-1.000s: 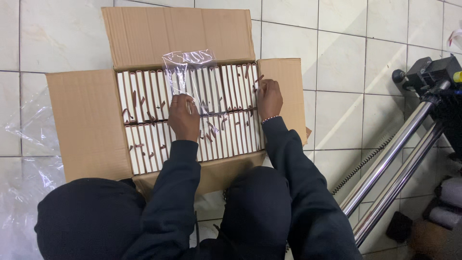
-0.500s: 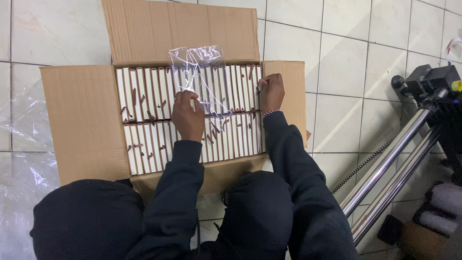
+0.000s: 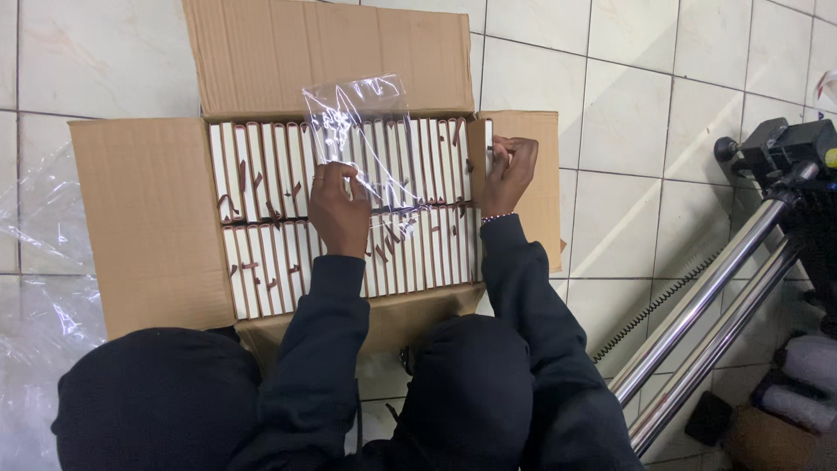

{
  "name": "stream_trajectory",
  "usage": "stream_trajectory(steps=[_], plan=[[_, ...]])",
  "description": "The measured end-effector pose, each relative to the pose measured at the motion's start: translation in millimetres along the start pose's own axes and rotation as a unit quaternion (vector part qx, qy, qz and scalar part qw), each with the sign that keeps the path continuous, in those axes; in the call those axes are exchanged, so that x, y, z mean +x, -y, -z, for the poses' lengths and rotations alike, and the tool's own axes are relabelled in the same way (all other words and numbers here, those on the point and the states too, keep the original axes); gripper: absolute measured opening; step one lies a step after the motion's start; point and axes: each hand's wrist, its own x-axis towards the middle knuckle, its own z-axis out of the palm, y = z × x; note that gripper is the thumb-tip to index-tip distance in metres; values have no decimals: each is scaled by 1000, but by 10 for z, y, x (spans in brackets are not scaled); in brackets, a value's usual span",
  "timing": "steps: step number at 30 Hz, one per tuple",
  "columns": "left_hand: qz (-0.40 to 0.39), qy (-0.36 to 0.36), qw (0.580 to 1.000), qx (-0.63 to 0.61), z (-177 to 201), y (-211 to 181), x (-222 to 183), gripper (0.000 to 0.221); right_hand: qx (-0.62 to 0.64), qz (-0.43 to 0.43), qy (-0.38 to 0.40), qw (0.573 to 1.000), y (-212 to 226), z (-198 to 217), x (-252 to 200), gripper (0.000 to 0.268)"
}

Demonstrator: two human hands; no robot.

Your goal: The person takes individual notebooks from a box, places them into plastic sleeves, and folds the sleeves to seal them before placing the packaged notebooks into a second box.

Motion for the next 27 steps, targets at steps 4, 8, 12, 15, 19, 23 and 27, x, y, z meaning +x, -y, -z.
stream_trajectory(steps=[4,8,12,15,19,23,27], plan=[[0,-7,1000,-6,-2,-31,17,29,-60,-15,22,998,143,-71,139,16],[3,-8,1000,-5,35,-114,16,30,-142,-95,131,977,298,-80,93,29],[-5,-2,1000,-10,51,-84,12,29,-254,-92,216,938,-112,-179,53,32],[-4,1,1000,1,40,-69,23,28,-240,-106,228,938,-308,-197,153,26],[6,-12,1000,6,16,-96,47,27,-217,-51,150,963,-48,165,600,22],[8,20,1000,4,58,-123,39,26,-161,18,118,980,837,901,1102,27],[19,48,998,19,66,-158,57,23,-160,116,92,976,1691,1428,1042,30]])
